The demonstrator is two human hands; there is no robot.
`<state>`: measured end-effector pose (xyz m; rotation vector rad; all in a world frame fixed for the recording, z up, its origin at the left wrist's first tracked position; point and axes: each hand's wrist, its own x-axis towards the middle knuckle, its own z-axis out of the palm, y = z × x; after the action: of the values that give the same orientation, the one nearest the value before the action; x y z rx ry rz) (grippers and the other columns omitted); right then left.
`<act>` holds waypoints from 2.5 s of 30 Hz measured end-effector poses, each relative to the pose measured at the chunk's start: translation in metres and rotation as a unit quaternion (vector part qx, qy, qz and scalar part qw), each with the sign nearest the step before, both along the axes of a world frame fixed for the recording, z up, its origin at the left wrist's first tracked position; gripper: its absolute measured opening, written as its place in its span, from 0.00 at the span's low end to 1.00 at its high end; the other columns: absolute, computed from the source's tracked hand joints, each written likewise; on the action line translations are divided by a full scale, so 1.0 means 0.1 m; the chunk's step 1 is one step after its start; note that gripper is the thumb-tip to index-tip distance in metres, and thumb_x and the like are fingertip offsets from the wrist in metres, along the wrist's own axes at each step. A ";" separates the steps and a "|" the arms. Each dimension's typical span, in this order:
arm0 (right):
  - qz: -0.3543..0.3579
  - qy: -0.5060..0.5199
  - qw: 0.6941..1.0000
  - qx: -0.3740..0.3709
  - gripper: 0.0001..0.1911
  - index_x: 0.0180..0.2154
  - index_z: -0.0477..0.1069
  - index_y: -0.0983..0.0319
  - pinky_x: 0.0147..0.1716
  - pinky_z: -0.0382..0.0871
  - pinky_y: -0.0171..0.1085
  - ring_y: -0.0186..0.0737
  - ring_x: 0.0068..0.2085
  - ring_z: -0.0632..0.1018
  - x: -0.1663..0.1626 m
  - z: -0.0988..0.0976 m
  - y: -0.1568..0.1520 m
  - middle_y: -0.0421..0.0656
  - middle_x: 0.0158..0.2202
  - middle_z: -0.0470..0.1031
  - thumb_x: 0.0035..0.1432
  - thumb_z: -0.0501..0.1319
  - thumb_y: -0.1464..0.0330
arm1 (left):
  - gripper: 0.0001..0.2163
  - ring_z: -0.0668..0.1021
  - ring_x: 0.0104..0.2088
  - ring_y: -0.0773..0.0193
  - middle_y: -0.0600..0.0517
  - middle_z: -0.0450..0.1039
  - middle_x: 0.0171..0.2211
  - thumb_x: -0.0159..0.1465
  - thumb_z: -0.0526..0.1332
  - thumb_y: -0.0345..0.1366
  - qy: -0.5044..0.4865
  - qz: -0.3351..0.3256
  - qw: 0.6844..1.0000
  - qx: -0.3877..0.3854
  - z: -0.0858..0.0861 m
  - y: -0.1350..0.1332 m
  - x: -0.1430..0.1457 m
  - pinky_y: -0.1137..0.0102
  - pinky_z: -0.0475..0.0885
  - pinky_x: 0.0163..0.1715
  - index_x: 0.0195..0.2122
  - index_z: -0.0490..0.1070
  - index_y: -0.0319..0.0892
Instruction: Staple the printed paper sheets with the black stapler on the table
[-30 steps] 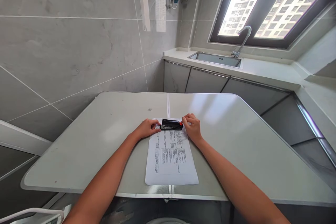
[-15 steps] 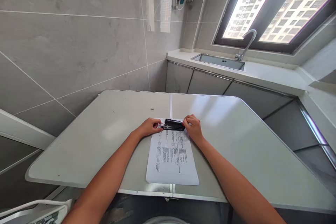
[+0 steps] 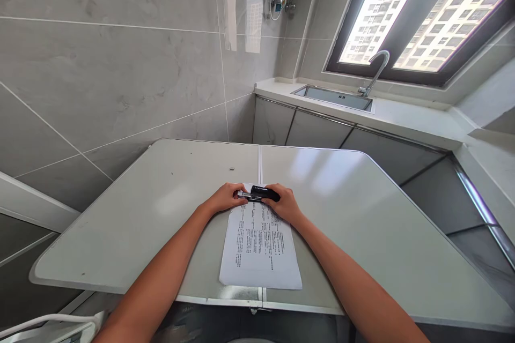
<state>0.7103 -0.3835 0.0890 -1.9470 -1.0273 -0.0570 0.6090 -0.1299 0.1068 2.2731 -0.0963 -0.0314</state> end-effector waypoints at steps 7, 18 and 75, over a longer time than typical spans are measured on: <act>-0.040 -0.211 0.972 0.097 0.12 0.47 0.78 0.54 0.41 0.73 0.45 0.45 0.39 0.77 -0.06 0.11 -0.11 0.43 0.41 0.82 0.64 0.63 0.72 | 0.22 0.77 0.40 0.61 0.48 0.75 0.45 0.61 0.71 0.49 -0.062 0.078 0.967 -0.234 0.05 0.01 0.03 0.68 0.71 0.42 0.52 0.73 0.43; 0.006 -0.496 0.868 0.019 0.17 0.51 0.76 0.53 0.48 0.69 0.42 0.38 0.45 0.79 -0.21 0.15 -0.05 0.39 0.46 0.83 0.66 0.64 0.78 | 0.15 0.78 0.59 0.57 0.35 0.75 0.57 0.71 0.61 0.27 0.118 0.016 0.782 -0.612 0.01 -0.07 0.02 0.64 0.64 0.68 0.58 0.73 0.31; -0.246 -0.016 0.969 0.002 0.18 0.51 0.76 0.60 0.55 0.70 0.54 0.54 0.55 0.74 0.59 0.03 -0.46 0.48 0.51 0.79 0.61 0.56 0.67 | 0.16 0.73 0.56 0.48 0.42 0.75 0.55 0.71 0.55 0.43 -0.158 0.202 0.955 0.149 -0.14 0.35 0.13 0.56 0.65 0.58 0.52 0.77 0.44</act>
<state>0.7696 -0.4300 0.0921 -2.1598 -0.5405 -0.3674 0.6216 -0.0949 0.0932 2.5388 0.2224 0.5680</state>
